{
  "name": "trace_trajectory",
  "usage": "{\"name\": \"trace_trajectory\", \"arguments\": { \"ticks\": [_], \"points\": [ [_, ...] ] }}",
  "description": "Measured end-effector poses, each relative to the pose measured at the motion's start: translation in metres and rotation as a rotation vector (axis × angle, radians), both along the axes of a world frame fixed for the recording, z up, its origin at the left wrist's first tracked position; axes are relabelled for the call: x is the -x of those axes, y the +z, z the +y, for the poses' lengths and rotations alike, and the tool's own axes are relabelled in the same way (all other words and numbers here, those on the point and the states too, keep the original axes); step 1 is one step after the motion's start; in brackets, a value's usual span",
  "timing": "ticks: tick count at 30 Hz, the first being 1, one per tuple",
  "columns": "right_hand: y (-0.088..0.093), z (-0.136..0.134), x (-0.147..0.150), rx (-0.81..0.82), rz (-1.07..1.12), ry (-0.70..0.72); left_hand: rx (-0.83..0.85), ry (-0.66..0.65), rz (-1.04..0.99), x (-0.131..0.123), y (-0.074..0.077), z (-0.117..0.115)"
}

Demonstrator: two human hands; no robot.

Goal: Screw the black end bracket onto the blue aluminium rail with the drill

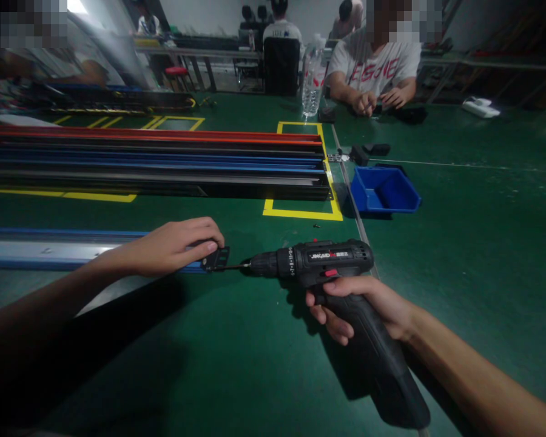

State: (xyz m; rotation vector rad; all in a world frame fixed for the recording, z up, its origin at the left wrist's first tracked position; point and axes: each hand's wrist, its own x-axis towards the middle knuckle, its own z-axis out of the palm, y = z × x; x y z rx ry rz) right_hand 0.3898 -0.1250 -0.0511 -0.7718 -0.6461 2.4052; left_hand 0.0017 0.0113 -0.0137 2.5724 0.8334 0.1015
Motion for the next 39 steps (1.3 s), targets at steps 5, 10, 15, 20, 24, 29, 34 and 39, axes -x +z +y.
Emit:
{"name": "trace_trajectory", "arguments": {
  "ticks": [5, 10, 15, 20, 24, 29, 34, 39],
  "points": [
    [0.0001, -0.0001, 0.0, -0.004, -0.016, 0.002, 0.003, -0.003, 0.003, -0.0001, -0.0004, 0.0002],
    [-0.0006, -0.0018, 0.0007, -0.009, -0.028, -0.014, 0.009, 0.0, 0.007, -0.0004, 0.0004, -0.0005],
    [0.0013, -0.0006, 0.0008, -0.006, -0.049, -0.003, 0.015, 0.005, 0.014, -0.0006, 0.0012, -0.0009],
    [0.0038, -0.0003, 0.0014, 0.006, -0.043, 0.004, 0.001, -0.002, 0.0, -0.0013, 0.0006, -0.0007],
    [0.0022, -0.001, 0.0013, 0.005, -0.046, -0.01, -0.001, -0.005, -0.003, -0.0009, 0.0006, -0.0009],
    [-0.0011, -0.0017, -0.0005, -0.004, -0.044, -0.009, 0.004, 0.0, 0.007, -0.0009, 0.0013, -0.0011],
    [0.0009, -0.0015, -0.0003, 0.008, -0.031, 0.001, 0.008, 0.0, 0.003, -0.0004, 0.0012, -0.0013],
    [0.0019, -0.0009, 0.0008, 0.002, -0.031, 0.002, 0.003, 0.002, 0.003, 0.0, 0.0009, -0.0013]
  ]
}}
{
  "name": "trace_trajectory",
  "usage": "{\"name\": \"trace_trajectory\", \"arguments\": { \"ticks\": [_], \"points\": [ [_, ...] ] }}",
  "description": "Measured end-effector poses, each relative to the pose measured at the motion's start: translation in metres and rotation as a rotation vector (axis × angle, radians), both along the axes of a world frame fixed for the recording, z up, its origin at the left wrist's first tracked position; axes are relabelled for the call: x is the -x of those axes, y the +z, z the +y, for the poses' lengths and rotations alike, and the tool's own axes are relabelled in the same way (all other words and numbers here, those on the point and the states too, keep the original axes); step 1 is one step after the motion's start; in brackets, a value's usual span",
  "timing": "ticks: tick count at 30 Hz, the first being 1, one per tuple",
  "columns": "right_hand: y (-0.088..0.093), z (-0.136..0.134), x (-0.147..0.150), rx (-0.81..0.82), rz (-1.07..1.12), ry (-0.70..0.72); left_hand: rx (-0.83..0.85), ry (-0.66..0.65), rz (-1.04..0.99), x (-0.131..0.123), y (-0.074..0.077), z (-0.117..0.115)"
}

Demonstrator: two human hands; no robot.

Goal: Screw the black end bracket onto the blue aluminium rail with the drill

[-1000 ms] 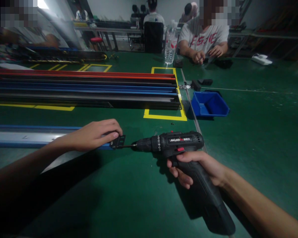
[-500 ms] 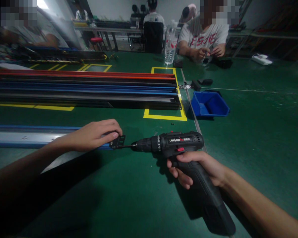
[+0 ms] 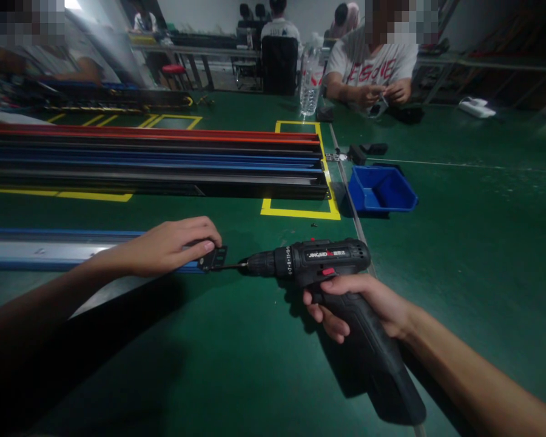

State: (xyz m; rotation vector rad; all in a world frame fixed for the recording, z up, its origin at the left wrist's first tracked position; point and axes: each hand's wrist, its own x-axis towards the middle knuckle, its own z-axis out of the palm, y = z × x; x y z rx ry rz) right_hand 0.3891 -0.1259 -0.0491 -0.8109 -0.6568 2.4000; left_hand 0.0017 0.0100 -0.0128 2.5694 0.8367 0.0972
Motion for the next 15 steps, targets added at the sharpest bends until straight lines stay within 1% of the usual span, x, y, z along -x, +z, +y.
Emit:
{"name": "trace_trajectory", "arguments": {
  "ticks": [5, 15],
  "points": [
    [-0.0005, 0.0002, -0.0001, -0.009, 0.015, 0.001, -0.006, 0.002, 0.002, 0.0002, -0.0006, 0.0004],
    [0.0031, 0.0018, 0.0016, 0.026, 0.002, 0.001, -0.026, -0.004, 0.003, 0.001, -0.0017, 0.0009]
  ]
}}
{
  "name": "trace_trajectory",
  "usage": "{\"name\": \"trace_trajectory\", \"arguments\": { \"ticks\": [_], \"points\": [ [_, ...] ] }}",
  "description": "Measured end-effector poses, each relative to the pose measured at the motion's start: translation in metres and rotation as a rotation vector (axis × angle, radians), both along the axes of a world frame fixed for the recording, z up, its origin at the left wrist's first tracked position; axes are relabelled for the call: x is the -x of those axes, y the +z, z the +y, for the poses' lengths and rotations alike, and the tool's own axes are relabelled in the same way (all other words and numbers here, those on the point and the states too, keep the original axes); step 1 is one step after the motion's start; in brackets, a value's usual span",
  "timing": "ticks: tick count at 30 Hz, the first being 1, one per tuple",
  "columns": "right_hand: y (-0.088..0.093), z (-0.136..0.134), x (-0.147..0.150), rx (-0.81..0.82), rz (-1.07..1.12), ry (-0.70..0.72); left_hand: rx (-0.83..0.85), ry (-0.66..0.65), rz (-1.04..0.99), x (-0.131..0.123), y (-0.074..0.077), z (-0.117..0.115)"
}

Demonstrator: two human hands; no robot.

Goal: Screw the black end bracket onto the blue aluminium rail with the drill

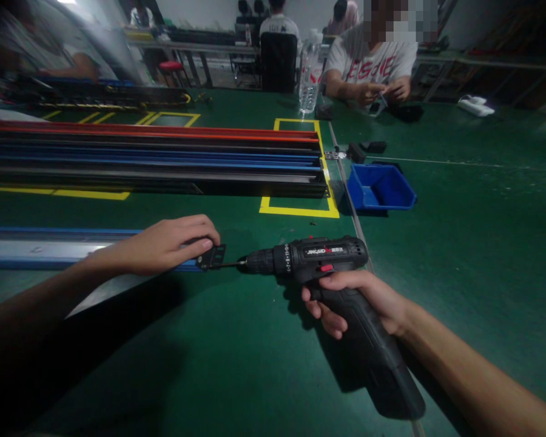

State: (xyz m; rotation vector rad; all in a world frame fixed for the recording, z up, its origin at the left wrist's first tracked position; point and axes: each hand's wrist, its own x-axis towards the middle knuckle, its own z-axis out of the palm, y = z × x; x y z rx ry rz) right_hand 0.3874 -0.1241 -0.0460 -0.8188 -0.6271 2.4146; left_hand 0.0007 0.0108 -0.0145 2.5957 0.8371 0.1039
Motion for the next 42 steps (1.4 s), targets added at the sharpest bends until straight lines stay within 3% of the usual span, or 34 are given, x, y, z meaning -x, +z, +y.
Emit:
{"name": "trace_trajectory", "arguments": {
  "ticks": [42],
  "points": [
    [0.007, 0.0, 0.0024, 0.036, 0.09, -0.025, 0.025, 0.037, 0.028, 0.0004, 0.0023, -0.0002]
  ]
}}
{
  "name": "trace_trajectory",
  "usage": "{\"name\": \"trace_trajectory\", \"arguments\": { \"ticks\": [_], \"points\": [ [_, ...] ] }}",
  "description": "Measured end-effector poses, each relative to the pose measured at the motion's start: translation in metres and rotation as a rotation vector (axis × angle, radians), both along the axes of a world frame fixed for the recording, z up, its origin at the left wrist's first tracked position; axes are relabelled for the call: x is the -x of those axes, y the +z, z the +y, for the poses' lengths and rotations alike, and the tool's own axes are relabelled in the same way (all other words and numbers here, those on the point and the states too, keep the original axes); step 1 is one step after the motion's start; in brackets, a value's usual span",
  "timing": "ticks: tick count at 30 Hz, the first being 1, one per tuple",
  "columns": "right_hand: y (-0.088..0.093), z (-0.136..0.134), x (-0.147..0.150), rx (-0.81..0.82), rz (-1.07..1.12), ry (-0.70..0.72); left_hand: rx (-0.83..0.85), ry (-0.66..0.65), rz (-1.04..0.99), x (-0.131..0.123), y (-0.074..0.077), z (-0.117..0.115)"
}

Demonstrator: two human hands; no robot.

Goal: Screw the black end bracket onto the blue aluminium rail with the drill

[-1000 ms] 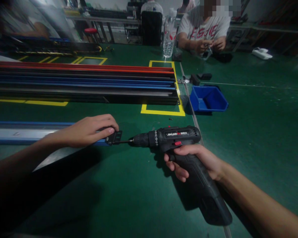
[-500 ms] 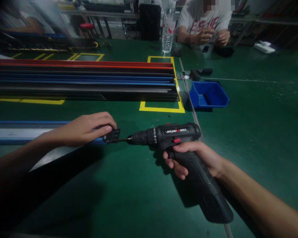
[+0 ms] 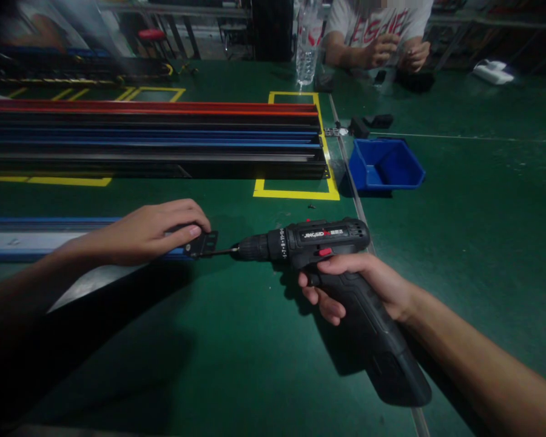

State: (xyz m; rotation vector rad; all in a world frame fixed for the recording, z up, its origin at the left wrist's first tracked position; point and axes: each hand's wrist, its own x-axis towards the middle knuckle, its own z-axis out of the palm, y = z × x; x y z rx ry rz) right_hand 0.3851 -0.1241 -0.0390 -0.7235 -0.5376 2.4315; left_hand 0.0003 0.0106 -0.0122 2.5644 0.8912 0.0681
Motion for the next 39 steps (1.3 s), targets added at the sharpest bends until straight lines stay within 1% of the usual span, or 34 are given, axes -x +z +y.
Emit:
{"name": "trace_trajectory", "arguments": {
  "ticks": [13, 39],
  "points": [
    [-0.0027, 0.001, -0.0002, -0.007, -0.015, 0.025, -0.003, -0.008, -0.014, 0.0006, -0.0005, 0.0001],
    [-0.0012, 0.0002, -0.0006, -0.014, -0.055, 0.011, -0.006, -0.007, -0.011, -0.0006, 0.0014, -0.0005]
  ]
}}
